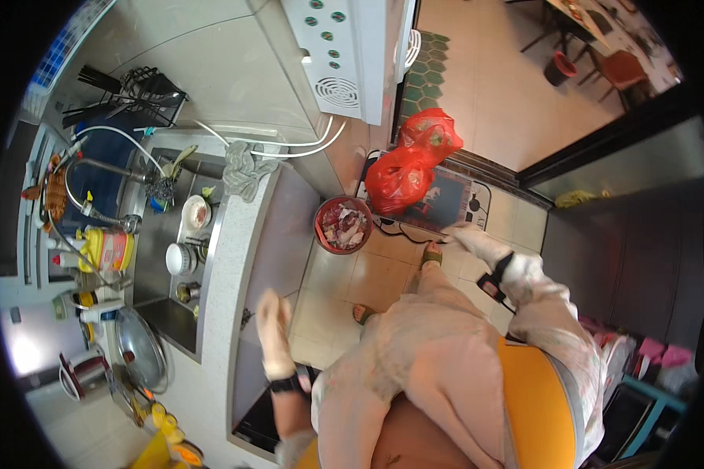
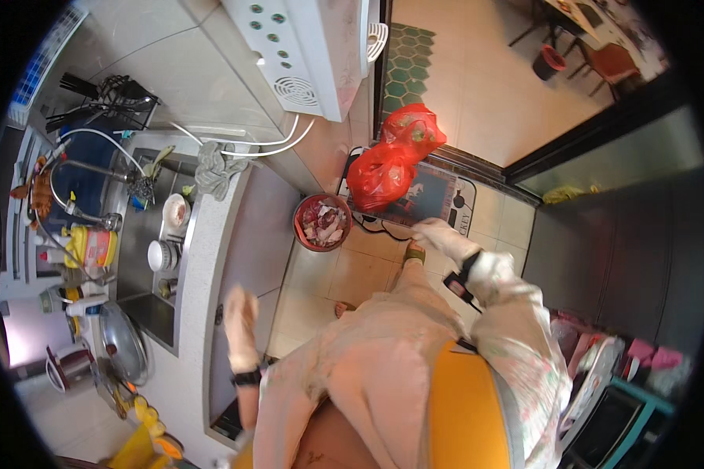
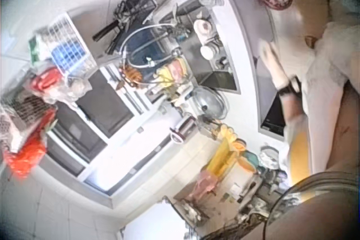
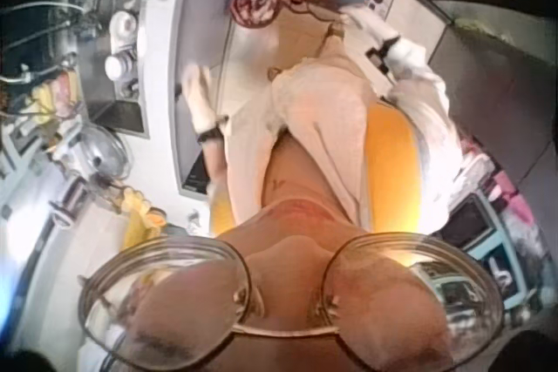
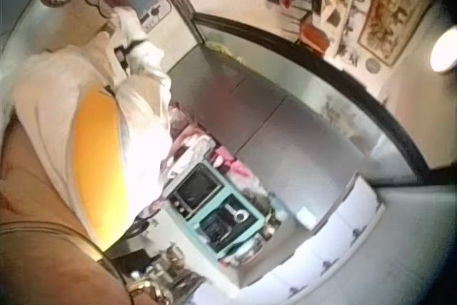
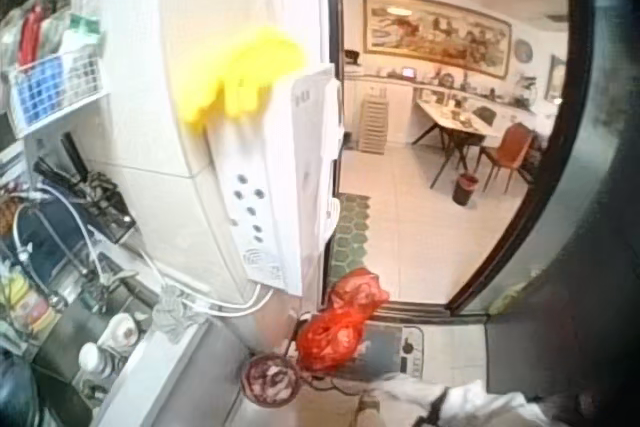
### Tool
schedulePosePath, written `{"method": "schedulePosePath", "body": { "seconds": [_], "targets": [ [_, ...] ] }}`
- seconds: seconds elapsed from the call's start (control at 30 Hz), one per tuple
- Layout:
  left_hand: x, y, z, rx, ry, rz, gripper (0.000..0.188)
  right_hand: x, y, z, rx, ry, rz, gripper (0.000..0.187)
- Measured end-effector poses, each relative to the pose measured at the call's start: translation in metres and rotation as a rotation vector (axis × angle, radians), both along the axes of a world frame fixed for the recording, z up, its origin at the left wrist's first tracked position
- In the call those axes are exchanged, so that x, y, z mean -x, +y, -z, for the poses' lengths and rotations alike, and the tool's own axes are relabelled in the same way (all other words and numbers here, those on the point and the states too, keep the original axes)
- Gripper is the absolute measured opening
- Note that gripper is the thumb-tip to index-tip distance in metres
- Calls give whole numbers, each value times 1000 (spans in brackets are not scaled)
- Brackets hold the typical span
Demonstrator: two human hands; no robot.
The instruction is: The person clears a cluttered kitchen table, moves a packaged food item into the refrigerator, washes dishes and utensils at the sink, and wipes the table surface with a cloth. They handle bowls, chopsticks, a bottle, and a plastic bag during the process.
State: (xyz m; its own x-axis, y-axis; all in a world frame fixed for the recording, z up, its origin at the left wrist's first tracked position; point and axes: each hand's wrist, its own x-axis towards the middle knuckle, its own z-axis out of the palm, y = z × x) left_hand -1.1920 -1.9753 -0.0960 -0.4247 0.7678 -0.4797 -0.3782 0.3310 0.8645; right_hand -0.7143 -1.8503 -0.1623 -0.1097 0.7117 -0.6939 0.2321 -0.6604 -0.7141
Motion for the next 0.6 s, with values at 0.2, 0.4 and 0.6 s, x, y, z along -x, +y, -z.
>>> {"method": "schedulePosePath", "body": {
  "seconds": [0.2,0.4,0.6],
  "targets": [
    [-17,258,4,-313,1396,30,98,-173,-14,42,78,-33,339,35],
    [-7,310,8,559,1539,80,83,-236,20,40,248,-171,331,31],
    [35,255,3,337,1149,-120,39,-127,97,5,55,-61,-52,26]
  ]
}}
